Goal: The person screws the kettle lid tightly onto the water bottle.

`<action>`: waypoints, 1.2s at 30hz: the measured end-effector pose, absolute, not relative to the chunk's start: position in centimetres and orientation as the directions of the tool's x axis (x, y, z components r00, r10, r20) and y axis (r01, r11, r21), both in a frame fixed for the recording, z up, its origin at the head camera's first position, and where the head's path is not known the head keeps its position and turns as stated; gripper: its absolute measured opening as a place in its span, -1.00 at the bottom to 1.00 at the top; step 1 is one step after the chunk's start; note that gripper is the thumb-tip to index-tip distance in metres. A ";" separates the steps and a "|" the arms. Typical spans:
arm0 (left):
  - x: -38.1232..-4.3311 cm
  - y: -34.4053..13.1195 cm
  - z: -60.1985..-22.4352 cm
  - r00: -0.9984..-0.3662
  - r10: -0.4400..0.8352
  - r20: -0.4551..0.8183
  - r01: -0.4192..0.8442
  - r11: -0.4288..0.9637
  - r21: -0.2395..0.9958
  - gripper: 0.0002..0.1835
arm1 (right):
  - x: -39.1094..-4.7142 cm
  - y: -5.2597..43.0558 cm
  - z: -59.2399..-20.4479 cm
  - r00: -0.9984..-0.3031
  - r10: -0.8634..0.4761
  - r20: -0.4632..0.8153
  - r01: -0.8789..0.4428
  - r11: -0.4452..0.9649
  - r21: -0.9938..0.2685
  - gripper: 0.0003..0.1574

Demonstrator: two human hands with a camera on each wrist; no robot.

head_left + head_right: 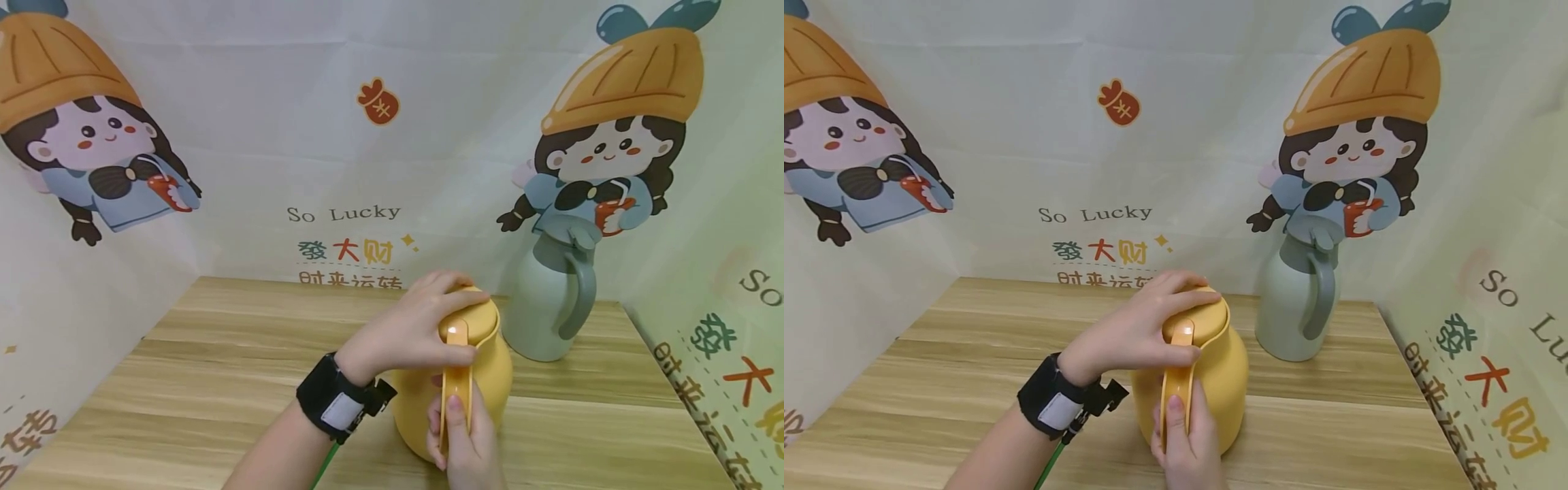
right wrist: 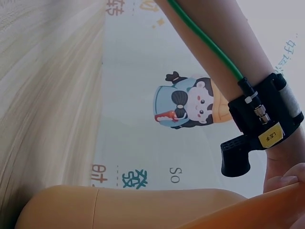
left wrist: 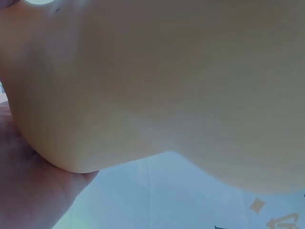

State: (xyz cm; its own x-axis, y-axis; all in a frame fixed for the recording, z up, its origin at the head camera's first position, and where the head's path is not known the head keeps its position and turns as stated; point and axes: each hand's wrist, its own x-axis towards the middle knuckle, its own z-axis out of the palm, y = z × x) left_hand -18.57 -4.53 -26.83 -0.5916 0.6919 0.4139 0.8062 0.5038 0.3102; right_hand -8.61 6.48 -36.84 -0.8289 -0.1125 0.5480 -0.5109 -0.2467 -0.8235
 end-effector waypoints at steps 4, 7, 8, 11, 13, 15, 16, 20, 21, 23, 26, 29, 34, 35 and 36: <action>-18.5 -4.6 -26.9 -0.605 0.681 0.412 0.796 0.520 0.310 -0.33 | -8.7 6.4 -36.9 -0.812 -0.108 0.573 -0.533 -0.262 -0.805 -0.69; -18.6 -4.8 -27.2 -0.610 0.670 0.423 0.792 0.507 0.340 -0.31 | -8.7 6.4 -36.9 -0.811 -0.104 0.576 -0.534 -0.271 -0.801 -0.69; -18.7 -5.0 -27.4 -0.612 0.662 0.432 0.790 0.490 0.369 -0.31 | -8.7 6.3 -36.9 -0.813 -0.101 0.573 -0.532 -0.270 -0.803 -0.69; -18.9 -5.6 -28.3 -0.632 0.613 0.474 0.768 0.411 0.491 -0.32 | -8.7 6.3 -36.9 -0.829 -0.086 0.553 -0.517 -0.260 -0.816 -0.69; -19.2 -6.1 -29.3 -0.661 0.546 0.515 0.737 0.345 0.581 -0.37 | -8.7 6.3 -36.8 -0.830 -0.076 0.553 -0.520 -0.256 -0.815 -0.69; -19.3 -6.7 -30.4 -0.722 0.447 0.528 0.677 0.294 0.675 -0.41 | -8.6 6.2 -36.8 -0.827 -0.067 0.558 -0.527 -0.253 -0.811 -0.69; -19.4 -6.9 -31.1 -0.752 0.393 0.529 0.644 0.267 0.716 -0.43 | -8.6 6.2 -36.7 -0.830 -0.062 0.554 -0.524 -0.253 -0.813 -0.69; -19.0 -7.6 -34.2 -0.870 0.163 0.465 0.489 0.174 0.855 -0.48 | -8.5 6.2 -36.7 -0.835 -0.057 0.547 -0.520 -0.243 -0.819 -0.70; -18.8 -7.7 -35.0 -0.888 0.113 0.445 0.459 0.162 0.874 -0.48 | -8.5 6.2 -36.8 -0.834 -0.056 0.548 -0.521 -0.241 -0.819 -0.70; -18.3 -7.8 -36.6 -0.910 0.034 0.412 0.413 0.141 0.900 -0.48 | -8.7 6.2 -36.9 -0.824 -0.058 0.563 -0.534 -0.249 -0.808 -0.69; -17.3 -7.5 -38.7 -0.930 -0.022 0.367 0.361 0.127 0.924 -0.48 | -8.9 6.1 -37.3 -0.793 -0.058 0.607 -0.570 -0.284 -0.771 -0.68; -16.4 -6.6 -40.1 -0.933 -0.021 0.360 0.356 0.101 0.929 -0.49 | -9.1 6.1 -37.6 -0.770 -0.047 0.637 -0.593 -0.318 -0.740 -0.70; -15.5 -5.3 -41.6 -0.931 -0.031 0.364 0.363 0.024 0.931 -0.50 | -8.9 6.0 -37.6 -0.780 -0.026 0.625 -0.590 -0.302 -0.749 -0.68; -15.4 -5.2 -41.8 -0.931 -0.042 0.364 0.364 0.011 0.931 -0.51 | -8.9 6.0 -37.5 -0.782 -0.026 0.623 -0.589 -0.297 -0.751 -0.66; -15.4 -5.0 -41.9 -0.928 -0.056 0.367 0.368 -0.001 0.930 -0.51 | -8.9 6.0 -37.5 -0.783 -0.029 0.621 -0.588 -0.293 -0.754 -0.65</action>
State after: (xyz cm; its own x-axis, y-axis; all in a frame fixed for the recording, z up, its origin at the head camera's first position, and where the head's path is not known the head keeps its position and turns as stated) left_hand -15.40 -5.02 -41.88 -0.9284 -0.0558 0.3674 0.3680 -0.0007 0.9298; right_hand -8.86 5.98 -37.52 -0.7831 -0.0287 0.6213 -0.5877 -0.2929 -0.7542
